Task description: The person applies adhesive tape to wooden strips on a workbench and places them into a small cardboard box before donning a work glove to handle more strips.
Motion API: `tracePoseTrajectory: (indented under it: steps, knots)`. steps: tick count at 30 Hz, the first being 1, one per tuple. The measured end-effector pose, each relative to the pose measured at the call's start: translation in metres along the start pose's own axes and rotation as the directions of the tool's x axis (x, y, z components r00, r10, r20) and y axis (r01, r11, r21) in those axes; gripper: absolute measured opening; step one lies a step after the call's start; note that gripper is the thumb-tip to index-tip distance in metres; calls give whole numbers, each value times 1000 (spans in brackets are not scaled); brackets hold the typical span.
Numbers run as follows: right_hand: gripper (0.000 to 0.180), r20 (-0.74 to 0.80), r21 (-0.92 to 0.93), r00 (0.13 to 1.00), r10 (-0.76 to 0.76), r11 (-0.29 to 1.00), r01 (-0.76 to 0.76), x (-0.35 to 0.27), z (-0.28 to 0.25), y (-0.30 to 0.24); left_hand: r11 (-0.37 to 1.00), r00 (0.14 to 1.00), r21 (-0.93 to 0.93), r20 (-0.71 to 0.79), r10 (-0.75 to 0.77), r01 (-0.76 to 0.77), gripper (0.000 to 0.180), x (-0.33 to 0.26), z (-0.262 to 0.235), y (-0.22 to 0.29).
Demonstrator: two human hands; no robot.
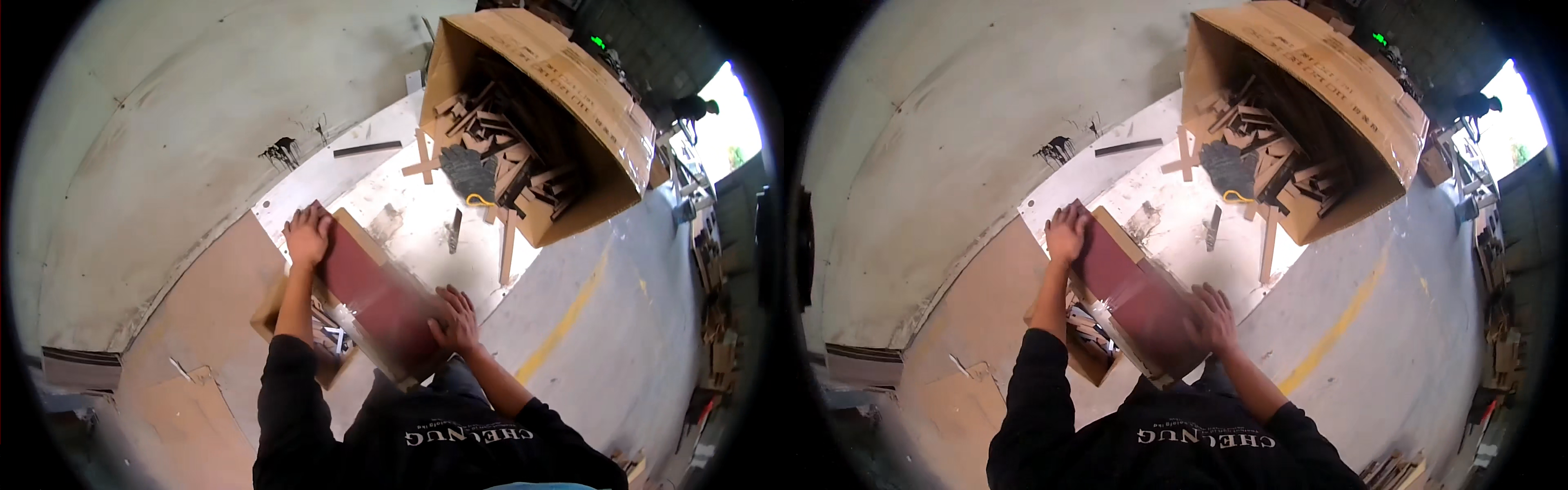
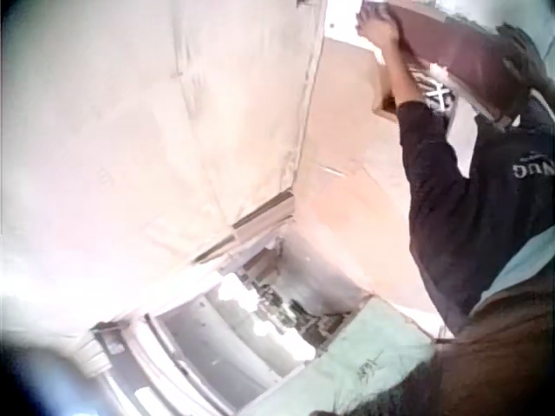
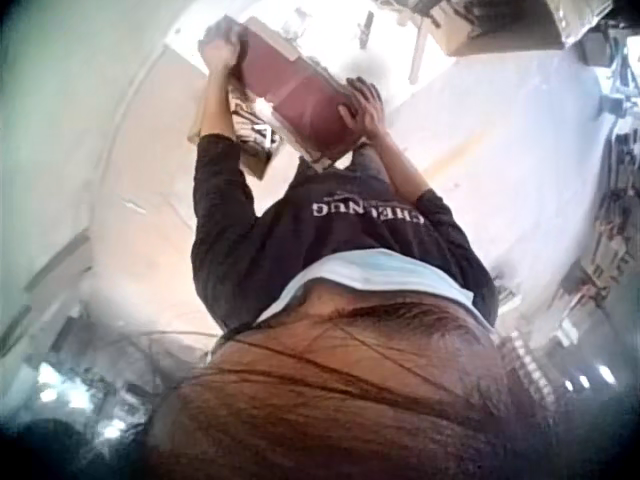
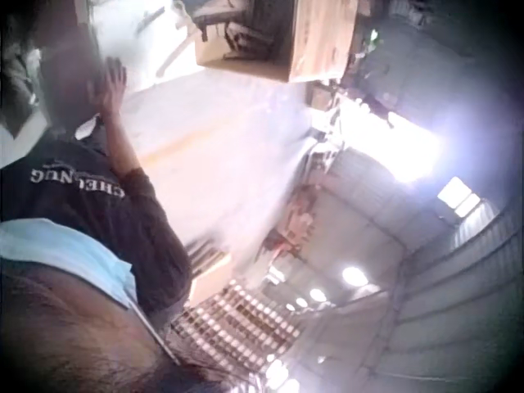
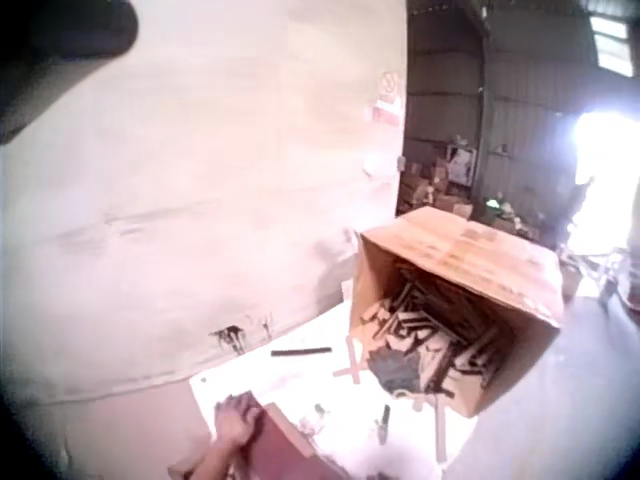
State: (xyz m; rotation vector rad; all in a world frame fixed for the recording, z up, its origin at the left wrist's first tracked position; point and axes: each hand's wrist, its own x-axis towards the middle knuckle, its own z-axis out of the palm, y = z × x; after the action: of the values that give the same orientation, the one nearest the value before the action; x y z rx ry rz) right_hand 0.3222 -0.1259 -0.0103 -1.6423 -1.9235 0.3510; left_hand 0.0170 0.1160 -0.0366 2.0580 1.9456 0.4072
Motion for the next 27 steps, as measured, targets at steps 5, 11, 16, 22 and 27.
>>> tracePoseTrajectory:
  steps: [5, 11, 16, 22, 27]
  knots:
    - [41, -13, 0, 1000, 27, 1000, -27, 1, -5, 1, 971, 999, 237, -9, -39, 40, 77, -8, 1, 60]
    - [40, -56, 3, 998, -11, 1000, 11, 0, -5, 0, 965, 992, 259, 103, -75, 47, 84, -16, -22, 46]
    - [40, -70, 16, 997, -31, 999, 32, 1, -8, 2, 971, 997, 238, 69, -15, -2, 90, -65, 19, 64]
    - [39, -62, 34, 998, -21, 999, 23, 3, -13, 0, 967, 997, 255, 69, -20, 2, 89, -64, 14, 67]
    - [38, -4, 211, 994, 105, 972, -102, 18, -12, 6, 997, 994, 34, -85, -73, 76, 83, -80, 1, 51]
